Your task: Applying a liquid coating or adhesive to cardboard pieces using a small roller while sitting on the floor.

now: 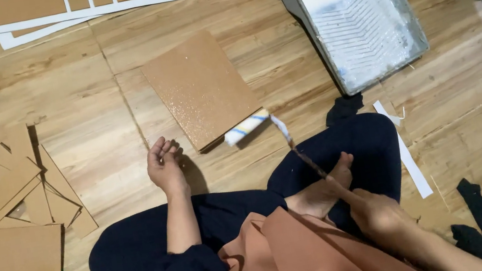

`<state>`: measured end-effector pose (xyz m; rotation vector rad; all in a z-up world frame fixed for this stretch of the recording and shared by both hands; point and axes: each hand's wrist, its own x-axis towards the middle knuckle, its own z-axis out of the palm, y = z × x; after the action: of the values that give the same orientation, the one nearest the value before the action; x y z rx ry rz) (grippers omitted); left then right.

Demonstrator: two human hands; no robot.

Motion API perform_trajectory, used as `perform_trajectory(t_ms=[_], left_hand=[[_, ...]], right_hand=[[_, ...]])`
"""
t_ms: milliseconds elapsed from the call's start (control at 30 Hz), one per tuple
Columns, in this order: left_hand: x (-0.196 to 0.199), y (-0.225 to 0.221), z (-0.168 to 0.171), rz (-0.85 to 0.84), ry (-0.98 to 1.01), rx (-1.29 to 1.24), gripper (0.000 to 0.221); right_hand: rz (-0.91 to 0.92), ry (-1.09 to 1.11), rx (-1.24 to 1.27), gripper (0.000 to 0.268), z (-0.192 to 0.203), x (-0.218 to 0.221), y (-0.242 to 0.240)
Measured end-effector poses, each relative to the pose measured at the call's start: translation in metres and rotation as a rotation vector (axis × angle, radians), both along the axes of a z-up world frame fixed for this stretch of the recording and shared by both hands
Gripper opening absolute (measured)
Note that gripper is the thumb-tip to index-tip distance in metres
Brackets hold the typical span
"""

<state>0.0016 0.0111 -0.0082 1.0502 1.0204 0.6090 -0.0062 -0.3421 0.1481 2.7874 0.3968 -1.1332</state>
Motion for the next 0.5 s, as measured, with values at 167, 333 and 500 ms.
perform_trajectory(t_ms=[167,333,500], left_hand=[[0.0,0.001,0.0,-0.02,0.034,0.025,0.034],[-0.009,0.005,0.004,0.006,0.103,0.054,0.034],[-0.005,0.007,0.002,0.037,0.016,-0.112,0.021]], right_hand=[[0.155,-0.204,0.195,0.069,-0.019,0.041,0.024],[0.266,-0.308,0.213,0.066,-0.029,0.044,0.035],[0.149,-0.015,0.114,0.085,-0.012,0.02,0.007]])
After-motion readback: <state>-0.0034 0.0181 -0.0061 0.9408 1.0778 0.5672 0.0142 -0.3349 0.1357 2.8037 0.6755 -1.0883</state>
